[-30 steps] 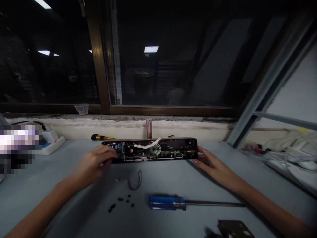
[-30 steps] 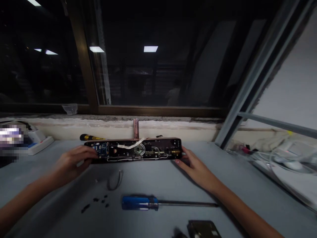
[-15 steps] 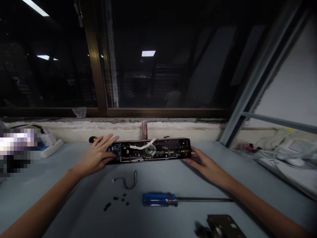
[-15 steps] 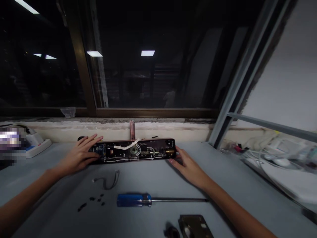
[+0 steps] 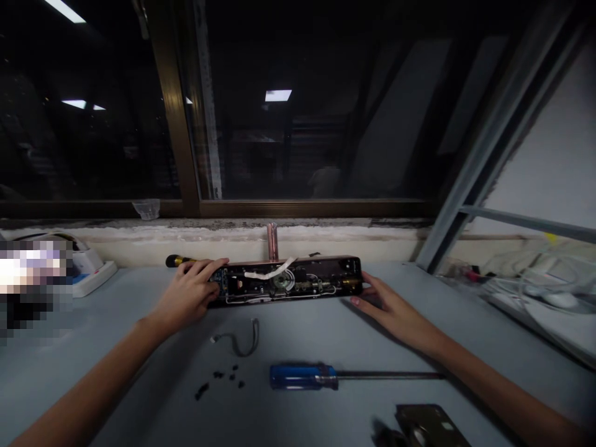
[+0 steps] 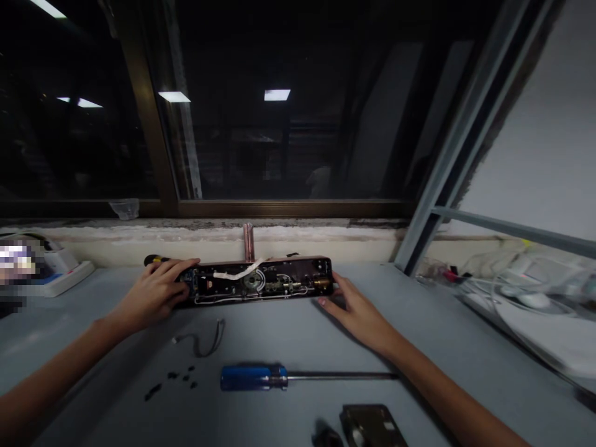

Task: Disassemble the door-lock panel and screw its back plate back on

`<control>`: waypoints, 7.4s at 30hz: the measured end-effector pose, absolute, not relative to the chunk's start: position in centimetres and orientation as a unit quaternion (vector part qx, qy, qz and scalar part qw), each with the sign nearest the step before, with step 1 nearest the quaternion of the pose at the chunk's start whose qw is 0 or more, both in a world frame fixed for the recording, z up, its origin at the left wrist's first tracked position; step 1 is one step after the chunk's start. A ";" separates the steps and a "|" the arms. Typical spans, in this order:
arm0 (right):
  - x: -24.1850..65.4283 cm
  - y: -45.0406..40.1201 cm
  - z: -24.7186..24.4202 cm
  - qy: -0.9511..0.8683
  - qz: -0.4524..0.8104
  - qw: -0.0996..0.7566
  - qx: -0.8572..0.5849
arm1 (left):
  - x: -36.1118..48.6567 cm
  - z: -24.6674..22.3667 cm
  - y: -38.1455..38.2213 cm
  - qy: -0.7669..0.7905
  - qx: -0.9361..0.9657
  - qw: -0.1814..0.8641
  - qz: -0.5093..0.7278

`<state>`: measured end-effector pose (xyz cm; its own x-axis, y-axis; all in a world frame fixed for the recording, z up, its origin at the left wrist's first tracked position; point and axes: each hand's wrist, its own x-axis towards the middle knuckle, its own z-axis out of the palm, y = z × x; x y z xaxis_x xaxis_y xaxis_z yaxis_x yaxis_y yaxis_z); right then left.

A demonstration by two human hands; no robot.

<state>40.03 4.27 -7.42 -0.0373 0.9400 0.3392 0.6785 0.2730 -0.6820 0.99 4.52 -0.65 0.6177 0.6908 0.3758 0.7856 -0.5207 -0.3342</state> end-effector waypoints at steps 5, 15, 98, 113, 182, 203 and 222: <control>39.9 4.3 -7.6 -0.696 0.177 0.381 -0.582 | 1.2 -1.1 4.2 -0.420 -0.858 0.279 -0.095; 39.8 4.2 -7.6 -0.712 0.156 0.381 -0.568 | 1.1 -2.0 4.3 -0.406 -0.856 0.299 -0.112; 40.5 4.7 -7.8 -0.729 0.152 0.379 -0.549 | 7.9 -2.5 7.2 -0.280 -0.919 0.249 -0.120; 40.6 4.9 -8.1 -0.731 0.145 0.392 -0.540 | 4.2 -1.3 5.7 -0.259 -0.918 0.243 -0.175; 29.4 3.2 1.4 -0.879 -0.269 0.225 -0.324 | -2.6 -4.4 7.8 -0.475 -0.785 -0.036 -0.397; 15.1 5.5 -2.9 -0.910 -0.251 0.134 -0.303 | -1.6 -5.4 7.7 -0.447 -0.731 -0.197 -0.476; 14.4 6.0 -3.1 -0.903 -0.316 0.104 -0.272 | -1.6 -5.6 7.7 -0.427 -0.743 -0.191 -0.479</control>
